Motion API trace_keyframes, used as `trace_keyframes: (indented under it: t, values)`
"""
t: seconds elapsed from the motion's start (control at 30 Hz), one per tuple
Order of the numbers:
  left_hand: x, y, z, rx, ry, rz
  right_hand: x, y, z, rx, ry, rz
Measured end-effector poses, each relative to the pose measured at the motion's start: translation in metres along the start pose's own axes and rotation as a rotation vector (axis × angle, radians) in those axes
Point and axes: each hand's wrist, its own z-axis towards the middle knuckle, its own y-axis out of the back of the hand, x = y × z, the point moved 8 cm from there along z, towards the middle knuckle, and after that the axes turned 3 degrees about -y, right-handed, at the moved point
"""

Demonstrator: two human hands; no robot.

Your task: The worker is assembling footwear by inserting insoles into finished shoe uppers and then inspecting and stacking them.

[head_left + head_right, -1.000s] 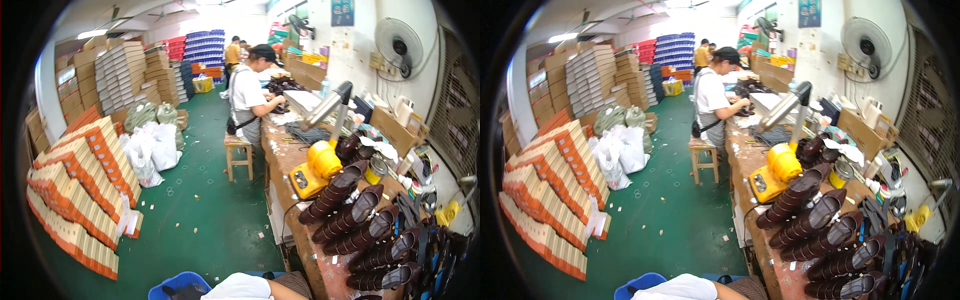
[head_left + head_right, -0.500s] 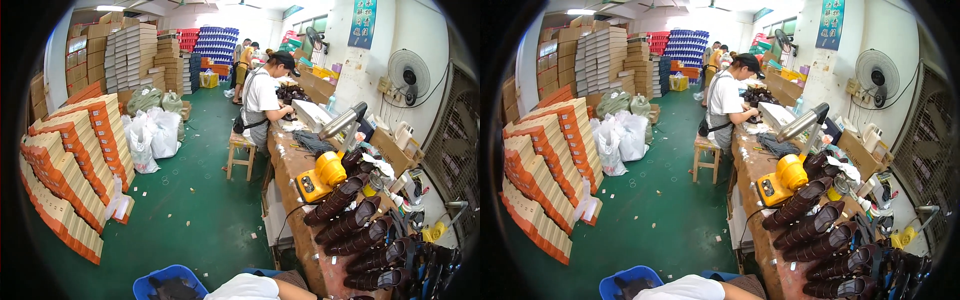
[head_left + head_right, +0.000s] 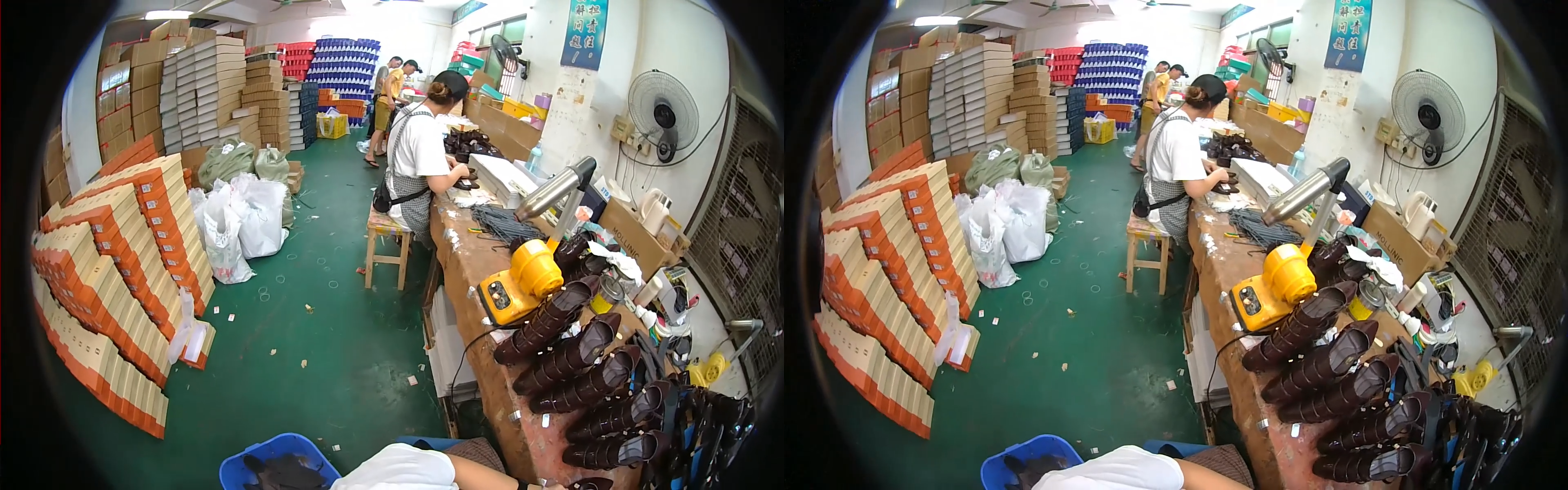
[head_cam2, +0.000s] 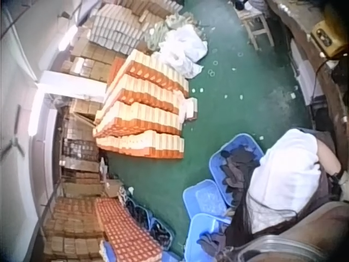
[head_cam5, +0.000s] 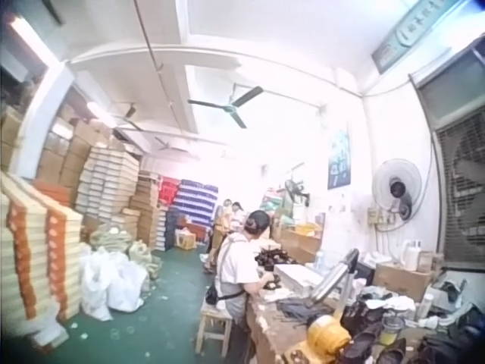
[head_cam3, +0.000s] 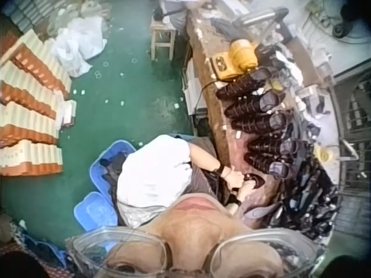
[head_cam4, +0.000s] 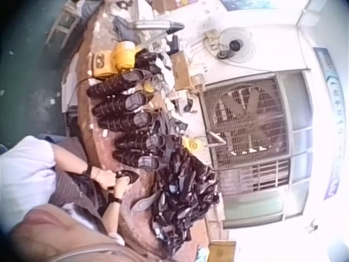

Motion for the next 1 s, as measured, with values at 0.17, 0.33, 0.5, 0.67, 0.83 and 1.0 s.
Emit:
trace_keyframes:
  t: [0.17, 0.33, 0.5, 0.67, 0.83, 1.0]
  values:
    - [-0.011, -0.002, -0.002, 0.001, -0.116, 0.027, 0.011, -0.012, 0.022, -0.002, 0.118, -0.213]
    - [-0.022, -0.017, 0.000, 0.030, -0.140, -0.002, -0.004, -0.015, 0.014, -0.034, 0.108, -0.443]
    - [-0.025, 0.031, -0.011, 0.083, -0.061, -0.048, -0.028, -0.008, -0.076, -0.071, -0.006, -0.724]
    - [-0.012, 0.052, -0.016, 0.381, 0.004, 0.007, 0.069, -0.010, -0.072, -0.251, 0.052, -0.813]
    - [-0.018, 0.051, -0.008, 0.359, -0.067, -0.071, 0.037, 0.003, -0.047, 0.244, -0.341, -0.662]
    - [-0.042, 0.063, 0.005, 0.362, -0.062, -0.004, 0.031, 0.022, -0.067, 0.128, -0.197, -0.631]
